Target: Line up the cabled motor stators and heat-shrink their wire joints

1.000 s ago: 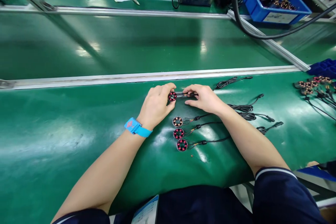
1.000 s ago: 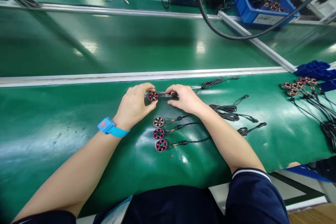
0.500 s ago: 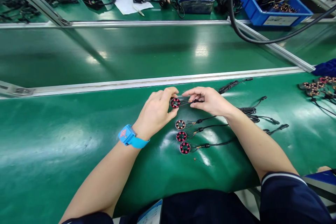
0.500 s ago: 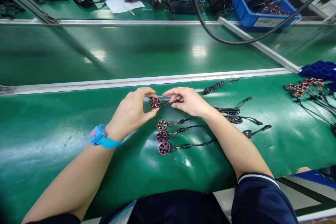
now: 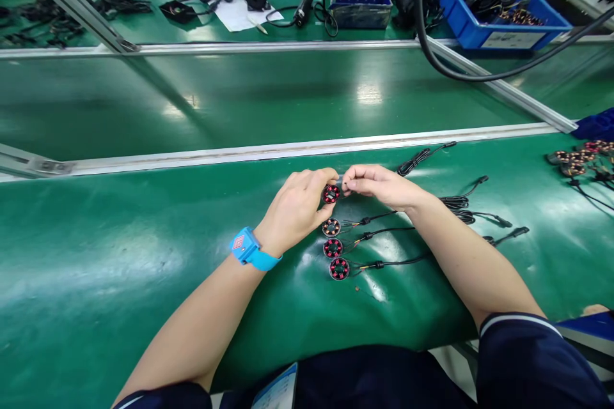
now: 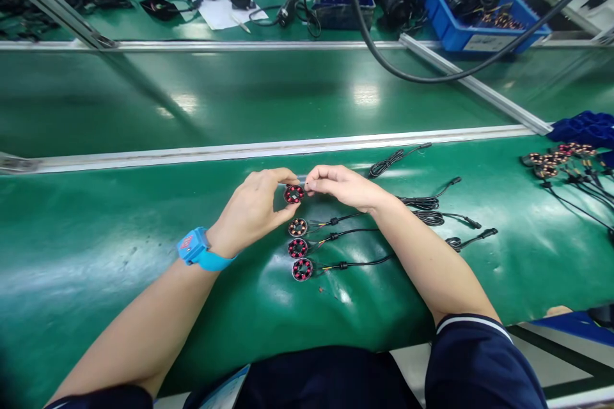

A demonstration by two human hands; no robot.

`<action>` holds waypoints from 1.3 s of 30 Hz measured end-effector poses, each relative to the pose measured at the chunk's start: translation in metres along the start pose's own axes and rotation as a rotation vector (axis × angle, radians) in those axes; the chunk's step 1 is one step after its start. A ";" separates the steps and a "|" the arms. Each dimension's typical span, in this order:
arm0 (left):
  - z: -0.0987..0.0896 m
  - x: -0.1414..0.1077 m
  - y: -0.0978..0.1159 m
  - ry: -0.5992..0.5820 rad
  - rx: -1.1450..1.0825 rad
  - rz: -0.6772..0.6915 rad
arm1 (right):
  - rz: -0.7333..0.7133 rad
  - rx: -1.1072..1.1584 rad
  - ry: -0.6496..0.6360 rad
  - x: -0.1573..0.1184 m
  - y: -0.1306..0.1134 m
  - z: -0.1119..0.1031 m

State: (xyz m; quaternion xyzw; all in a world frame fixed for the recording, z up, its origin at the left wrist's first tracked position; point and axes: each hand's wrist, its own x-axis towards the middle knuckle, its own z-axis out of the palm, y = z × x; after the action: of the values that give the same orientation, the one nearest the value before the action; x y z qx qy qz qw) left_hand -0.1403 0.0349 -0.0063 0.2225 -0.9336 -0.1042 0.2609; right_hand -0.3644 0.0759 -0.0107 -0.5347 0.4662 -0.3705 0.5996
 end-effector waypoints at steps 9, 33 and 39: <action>0.000 0.002 -0.014 -0.283 -0.078 -0.063 | -0.006 -0.314 0.006 0.002 0.008 0.006; 0.000 0.000 -0.019 -0.522 -0.182 -0.047 | 0.181 -1.069 0.363 -0.161 0.023 -0.143; 0.007 0.002 -0.018 -0.384 -0.138 -0.019 | 0.177 -1.022 0.391 -0.177 0.023 -0.127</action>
State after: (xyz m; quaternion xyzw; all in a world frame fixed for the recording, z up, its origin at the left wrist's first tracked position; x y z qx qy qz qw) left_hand -0.1389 0.0190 -0.0169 0.1887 -0.9548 -0.2108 0.0917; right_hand -0.5383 0.2089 -0.0037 -0.6375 0.7326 -0.1376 0.1950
